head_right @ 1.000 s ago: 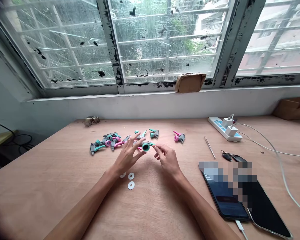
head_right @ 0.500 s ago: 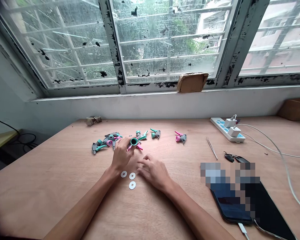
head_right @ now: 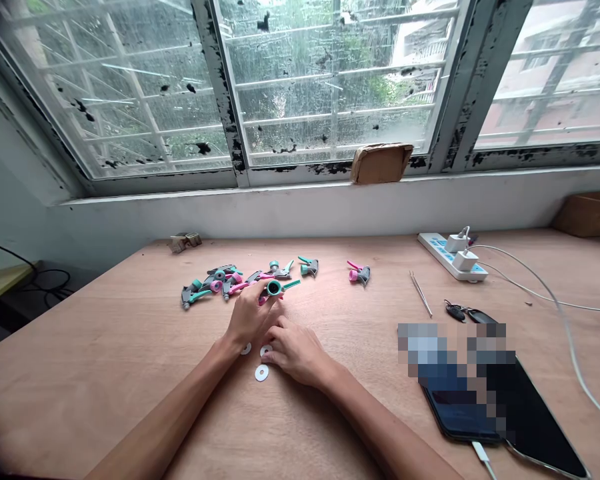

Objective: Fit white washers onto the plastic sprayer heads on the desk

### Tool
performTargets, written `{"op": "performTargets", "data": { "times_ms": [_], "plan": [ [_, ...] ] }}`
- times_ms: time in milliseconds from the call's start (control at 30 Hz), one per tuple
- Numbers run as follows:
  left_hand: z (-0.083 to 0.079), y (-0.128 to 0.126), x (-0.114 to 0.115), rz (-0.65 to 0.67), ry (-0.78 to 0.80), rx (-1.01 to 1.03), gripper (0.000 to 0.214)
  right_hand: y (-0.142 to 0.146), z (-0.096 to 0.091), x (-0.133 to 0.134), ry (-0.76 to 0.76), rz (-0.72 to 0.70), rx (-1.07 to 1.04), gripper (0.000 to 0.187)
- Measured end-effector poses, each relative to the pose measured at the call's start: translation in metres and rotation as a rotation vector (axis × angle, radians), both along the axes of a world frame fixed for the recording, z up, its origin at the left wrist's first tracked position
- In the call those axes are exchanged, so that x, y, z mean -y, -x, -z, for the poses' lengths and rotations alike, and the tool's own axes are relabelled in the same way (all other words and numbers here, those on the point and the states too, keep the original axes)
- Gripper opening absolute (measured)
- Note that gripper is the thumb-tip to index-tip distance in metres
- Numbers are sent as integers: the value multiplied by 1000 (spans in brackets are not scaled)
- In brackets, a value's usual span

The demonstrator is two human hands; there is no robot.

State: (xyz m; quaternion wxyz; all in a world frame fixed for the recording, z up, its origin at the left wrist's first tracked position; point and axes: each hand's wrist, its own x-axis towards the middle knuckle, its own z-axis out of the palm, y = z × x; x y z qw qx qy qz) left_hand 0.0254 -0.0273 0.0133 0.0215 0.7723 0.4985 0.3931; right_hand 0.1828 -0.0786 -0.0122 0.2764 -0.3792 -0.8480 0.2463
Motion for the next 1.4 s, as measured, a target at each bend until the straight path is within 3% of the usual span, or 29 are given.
{"op": "performTargets", "data": {
  "times_ms": [233,367,700,1000,1200,1400],
  "plan": [
    [5,2,-2,64,58,-19,19,-1,4,-3,36,59,-65,14],
    [5,0,-1,107,76,-58,18,-3,7,-8,-20,98,-98,3],
    [5,-6,5,89,106,-162,21,-19,0,-17,-14,226,-493,21],
    [6,-11,8,169,72,-173,19,-30,-7,-20,-48,212,-563,31],
    [3,-12,11,203,53,-160,26,-30,-10,-18,90,224,-631,40],
    [2,-13,12,280,-16,-178,17,-31,-10,-19,193,197,-697,40]
  ]
}}
